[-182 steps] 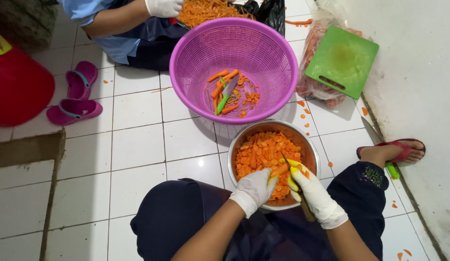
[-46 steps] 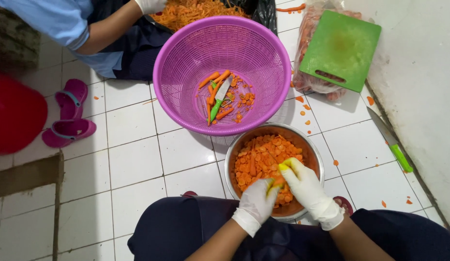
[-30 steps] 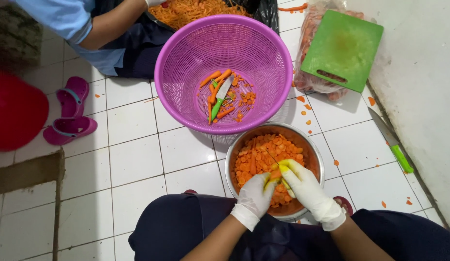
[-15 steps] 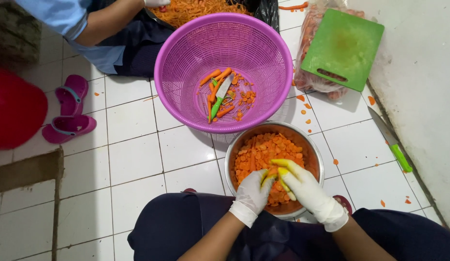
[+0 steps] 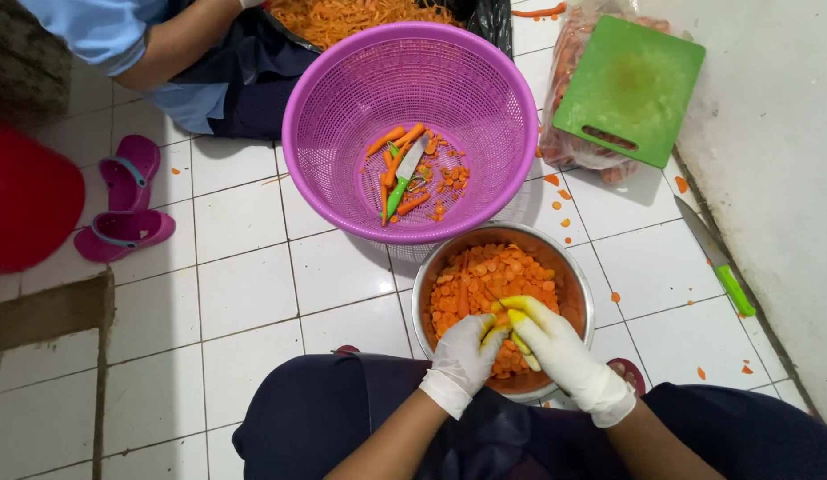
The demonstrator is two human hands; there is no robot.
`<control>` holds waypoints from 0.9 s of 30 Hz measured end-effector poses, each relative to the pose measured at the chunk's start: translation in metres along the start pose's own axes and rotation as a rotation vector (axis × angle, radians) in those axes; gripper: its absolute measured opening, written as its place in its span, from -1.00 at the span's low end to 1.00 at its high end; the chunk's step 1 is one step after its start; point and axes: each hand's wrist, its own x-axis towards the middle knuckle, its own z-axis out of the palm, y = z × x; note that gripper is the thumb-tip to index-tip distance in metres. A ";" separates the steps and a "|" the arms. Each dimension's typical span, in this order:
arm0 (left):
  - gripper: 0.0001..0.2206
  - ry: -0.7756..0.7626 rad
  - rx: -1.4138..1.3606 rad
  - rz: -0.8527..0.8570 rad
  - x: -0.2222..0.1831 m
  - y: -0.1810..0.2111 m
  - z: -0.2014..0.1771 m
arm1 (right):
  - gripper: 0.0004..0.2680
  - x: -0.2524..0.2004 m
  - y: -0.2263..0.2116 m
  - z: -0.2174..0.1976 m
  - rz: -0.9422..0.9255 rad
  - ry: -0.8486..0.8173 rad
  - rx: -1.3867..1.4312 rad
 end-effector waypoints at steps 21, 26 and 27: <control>-0.79 0.105 0.205 0.173 -0.001 0.006 -0.005 | -0.74 -0.001 -0.002 -0.007 -0.005 -0.103 0.158; -0.78 0.115 0.218 0.190 -0.001 0.008 -0.006 | -0.73 0.000 -0.002 0.000 -0.031 -0.075 0.039; -0.79 0.095 0.244 0.196 -0.001 0.007 -0.004 | -0.77 0.000 -0.006 0.004 0.025 0.008 -0.098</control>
